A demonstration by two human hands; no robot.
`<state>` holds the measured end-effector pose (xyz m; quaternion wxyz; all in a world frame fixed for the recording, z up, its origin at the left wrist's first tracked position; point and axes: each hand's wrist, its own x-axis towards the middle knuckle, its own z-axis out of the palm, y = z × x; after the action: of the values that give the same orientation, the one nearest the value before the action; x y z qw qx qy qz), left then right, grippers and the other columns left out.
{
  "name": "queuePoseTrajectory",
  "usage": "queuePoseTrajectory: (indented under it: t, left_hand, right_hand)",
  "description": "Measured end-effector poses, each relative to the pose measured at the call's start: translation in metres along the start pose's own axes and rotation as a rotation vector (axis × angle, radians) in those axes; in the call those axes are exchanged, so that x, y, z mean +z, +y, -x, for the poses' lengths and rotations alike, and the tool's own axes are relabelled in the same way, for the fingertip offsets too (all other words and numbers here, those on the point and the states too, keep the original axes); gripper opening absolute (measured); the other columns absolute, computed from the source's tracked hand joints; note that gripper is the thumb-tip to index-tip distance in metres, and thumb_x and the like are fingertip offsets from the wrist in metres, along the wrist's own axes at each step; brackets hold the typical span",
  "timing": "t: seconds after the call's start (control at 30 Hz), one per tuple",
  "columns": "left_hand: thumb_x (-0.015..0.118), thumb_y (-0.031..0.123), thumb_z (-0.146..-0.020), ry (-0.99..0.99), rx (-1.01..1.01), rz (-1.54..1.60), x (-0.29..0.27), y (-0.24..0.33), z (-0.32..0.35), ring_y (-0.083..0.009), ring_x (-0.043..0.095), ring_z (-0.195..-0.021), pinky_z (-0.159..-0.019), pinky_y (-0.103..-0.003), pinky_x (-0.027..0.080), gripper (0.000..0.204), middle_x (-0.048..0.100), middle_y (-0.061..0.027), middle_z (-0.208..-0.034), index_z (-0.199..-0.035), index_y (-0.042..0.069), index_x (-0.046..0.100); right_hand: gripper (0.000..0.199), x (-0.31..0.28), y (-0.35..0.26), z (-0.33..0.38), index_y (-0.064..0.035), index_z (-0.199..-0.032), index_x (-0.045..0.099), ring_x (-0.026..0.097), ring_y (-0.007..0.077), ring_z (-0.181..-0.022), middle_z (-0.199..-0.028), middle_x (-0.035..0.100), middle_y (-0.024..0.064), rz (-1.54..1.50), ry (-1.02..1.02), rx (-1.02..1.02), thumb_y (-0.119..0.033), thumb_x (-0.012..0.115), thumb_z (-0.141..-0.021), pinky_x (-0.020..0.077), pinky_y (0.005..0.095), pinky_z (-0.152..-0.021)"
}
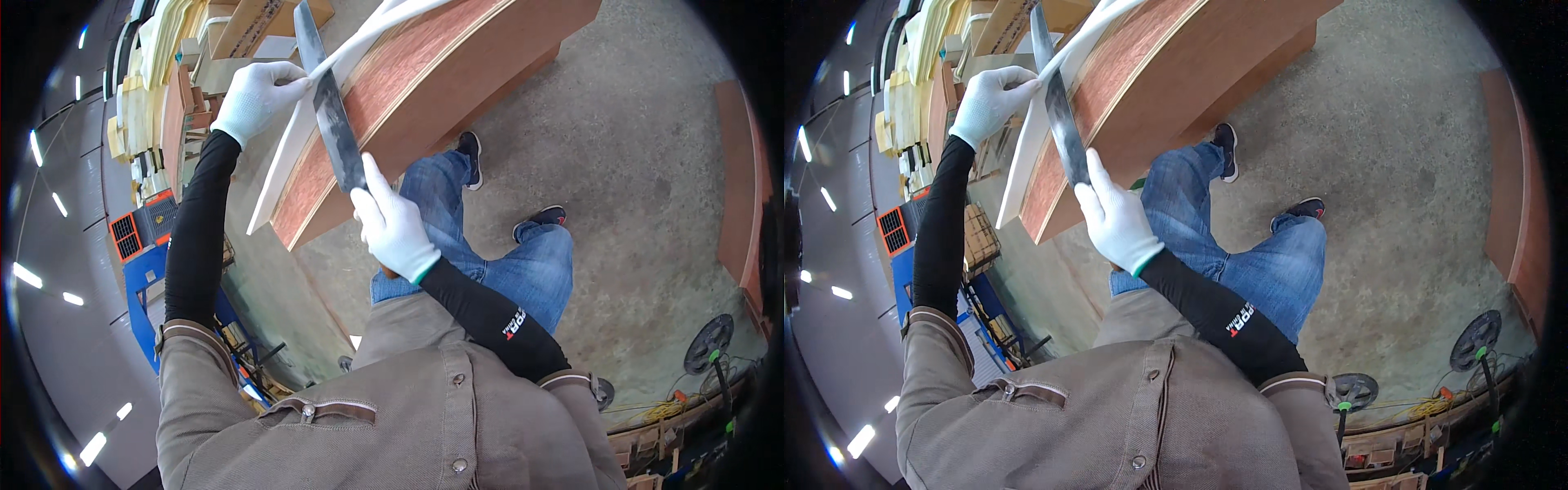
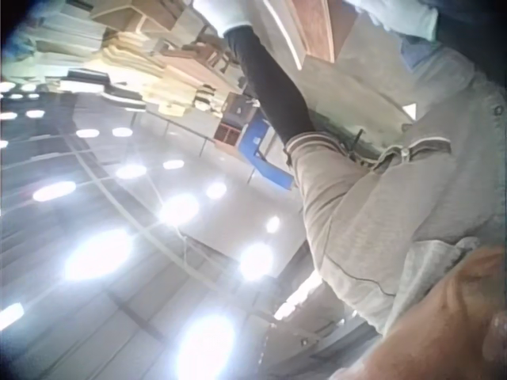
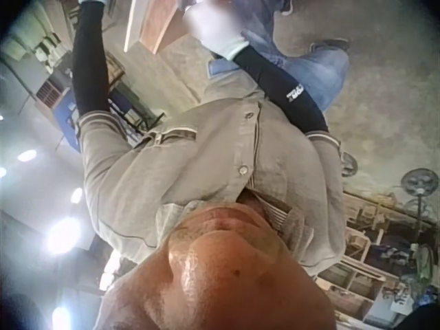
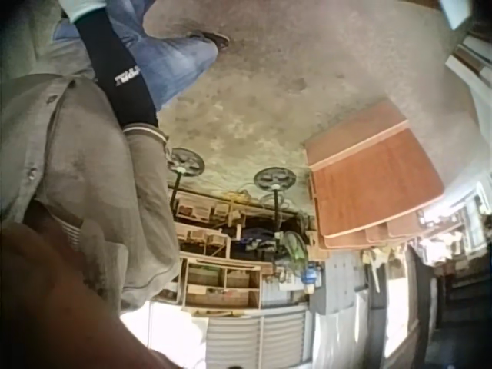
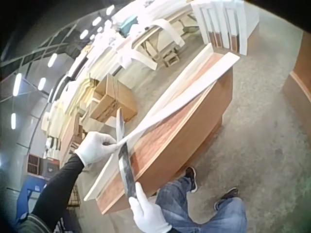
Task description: The recorder is attaching foam padding to curved wooden furniture panels using a pneumatic stapler and trimming the excess foam with a large knife.
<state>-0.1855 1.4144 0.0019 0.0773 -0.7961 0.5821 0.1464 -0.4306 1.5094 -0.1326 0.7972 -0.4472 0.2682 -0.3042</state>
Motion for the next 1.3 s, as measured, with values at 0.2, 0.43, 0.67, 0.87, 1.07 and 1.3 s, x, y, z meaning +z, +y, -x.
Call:
queuePoseTrajectory:
  t: [0.2, 0.43, 0.67, 0.87, 1.07, 1.3]
  left_hand:
    - [0.073, 0.031, -0.090, 0.045, 0.011, 0.014, 0.001, -0.005, 0.001, -0.0181, 0.069, -0.072, -0.076, -0.031, 0.055, 0.030, 0.074, -0.0115, -0.083, -0.100, 0.002, 0.077]
    - [0.068, 0.024, -0.095, -0.057, -0.057, 0.202, -0.009, -0.015, 0.024, -0.0141, 0.070, -0.093, -0.088, -0.030, 0.055, 0.036, 0.075, -0.0110, -0.104, -0.119, -0.004, 0.069]
    - [0.073, 0.026, -0.089, -0.122, -0.229, 0.137, 0.002, -0.017, 0.044, -0.0152, 0.070, -0.078, -0.080, -0.031, 0.054, 0.028, 0.075, -0.0125, -0.084, -0.100, 0.001, 0.077]
    - [0.072, 0.026, -0.089, -0.082, -0.170, 0.096, 0.007, -0.023, 0.039, -0.0171, 0.070, -0.075, -0.078, -0.032, 0.055, 0.028, 0.075, -0.0134, -0.084, -0.100, 0.001, 0.076]
    - [0.072, 0.027, -0.089, -0.053, -0.167, 0.092, 0.007, -0.025, 0.047, -0.0165, 0.069, -0.075, -0.078, -0.032, 0.054, 0.028, 0.075, -0.0128, -0.083, -0.100, 0.001, 0.076]
    - [0.073, 0.028, -0.090, -0.053, -0.189, 0.133, 0.007, -0.024, 0.052, -0.0158, 0.068, -0.076, -0.080, -0.031, 0.054, 0.029, 0.075, -0.0115, -0.084, -0.102, 0.001, 0.077]
  right_hand:
    - [0.055, -0.015, -0.008, 0.052, -0.0002, -0.151, 0.039, 0.070, 0.0393, -0.088, -0.102, 0.067, 0.0277, 0.048, -0.137, 0.167, -0.021, 0.055, -0.103, 0.0535, 0.0407, -0.076]
    - [0.056, -0.023, -0.014, 0.059, -0.0022, -0.153, 0.037, 0.068, 0.0284, -0.075, -0.086, 0.066, 0.0212, 0.050, -0.192, 0.215, -0.019, 0.056, -0.103, 0.0529, 0.0370, -0.071]
    - [0.057, -0.021, -0.018, 0.051, -0.0010, -0.153, 0.037, 0.068, 0.0329, -0.075, -0.085, 0.065, 0.0215, 0.003, -0.197, 0.253, -0.021, 0.055, -0.103, 0.0524, 0.0391, -0.070]
    - [0.055, 0.001, -0.006, 0.006, -0.0002, -0.150, 0.040, 0.067, 0.0328, -0.068, -0.074, 0.065, 0.0180, -0.006, -0.167, 0.133, -0.022, 0.055, -0.102, 0.0516, 0.0404, -0.066]
    - [0.058, -0.023, -0.030, 0.045, -0.0010, -0.153, 0.037, 0.068, 0.0277, -0.071, -0.076, 0.065, 0.0173, 0.011, -0.268, 0.328, -0.023, 0.055, -0.102, 0.0527, 0.0356, -0.070]
    - [0.057, -0.034, -0.036, 0.055, -0.0004, -0.153, 0.036, 0.067, 0.0276, -0.073, -0.080, 0.064, 0.0179, 0.025, -0.332, 0.377, -0.023, 0.053, -0.102, 0.0524, 0.0356, -0.072]
